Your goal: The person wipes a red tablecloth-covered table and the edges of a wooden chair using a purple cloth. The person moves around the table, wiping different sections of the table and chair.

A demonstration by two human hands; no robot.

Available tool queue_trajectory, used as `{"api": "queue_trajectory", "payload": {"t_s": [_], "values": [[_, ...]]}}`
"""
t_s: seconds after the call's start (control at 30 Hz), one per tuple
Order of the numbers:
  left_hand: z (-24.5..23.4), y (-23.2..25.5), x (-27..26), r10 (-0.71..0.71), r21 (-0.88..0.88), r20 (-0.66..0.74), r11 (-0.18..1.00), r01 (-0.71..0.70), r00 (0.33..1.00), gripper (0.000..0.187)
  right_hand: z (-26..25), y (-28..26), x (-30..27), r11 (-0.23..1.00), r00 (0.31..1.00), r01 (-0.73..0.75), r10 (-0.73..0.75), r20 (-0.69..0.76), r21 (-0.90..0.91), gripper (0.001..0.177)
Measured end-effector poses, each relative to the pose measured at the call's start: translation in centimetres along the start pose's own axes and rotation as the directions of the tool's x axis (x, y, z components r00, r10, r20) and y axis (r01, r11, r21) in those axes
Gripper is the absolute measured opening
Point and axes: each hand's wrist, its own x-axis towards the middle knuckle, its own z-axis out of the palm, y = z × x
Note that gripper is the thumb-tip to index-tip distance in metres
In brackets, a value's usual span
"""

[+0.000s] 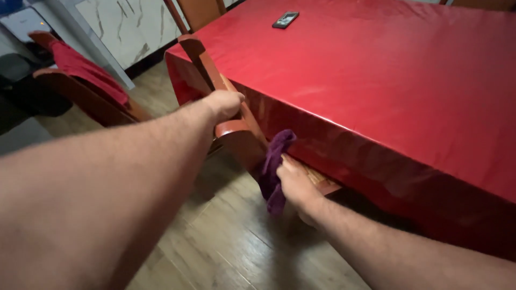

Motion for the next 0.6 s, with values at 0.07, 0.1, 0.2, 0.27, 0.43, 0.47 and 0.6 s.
{"api": "queue_trajectory", "payload": {"t_s": [0.07, 0.1, 0.2, 0.27, 0.43, 0.47, 0.6], "values": [[0.1, -0.1, 0.7, -0.089, -0.134, 0.022, 0.987, 0.091, 0.996, 0.043, 0.8, -1.7, 0.2, 0.971, 0.998, -0.025, 0.009, 0.066, 0.237, 0.044], [0.0, -0.2, 0.8, -0.091, -0.21, 0.012, 0.973, 0.092, 0.996, 0.044, 1.4, -2.8, 0.1, 0.932, 0.994, 0.002, -0.042, 0.101, 0.363, 0.043], [0.4, -0.1, 0.9, -0.086, -0.312, -0.025, 0.947, 0.074, 0.996, 0.049, 2.5, -5.8, -0.8, 0.956, 0.964, 0.25, -0.26, 0.053, 0.152, 0.045], [1.2, 0.2, 0.6, -0.078, -0.317, -0.053, 0.947, 0.057, 0.996, 0.053, 3.3, -6.5, -1.1, 0.795, 0.805, 0.585, -0.594, -0.003, -0.161, 0.043], [0.5, 0.2, -2.1, -0.038, -0.255, -0.174, 0.967, -0.008, 0.984, 0.063, 3.5, 0.3, -0.2, 0.897, 0.901, 0.393, -0.42, -0.112, -0.203, 0.047], [0.4, 0.5, -2.6, -0.023, -0.226, -0.194, 0.974, -0.022, 0.981, 0.065, 3.1, 2.6, 0.9, 0.953, 0.962, 0.165, -0.213, -0.171, -0.255, 0.046], [-0.1, 1.4, -5.1, -0.023, -0.074, -0.252, 0.997, 0.004, 0.968, 0.069, 0.1, 11.1, 3.9, 0.946, 0.943, 0.26, -0.292, -0.159, -0.194, 0.044]]}}
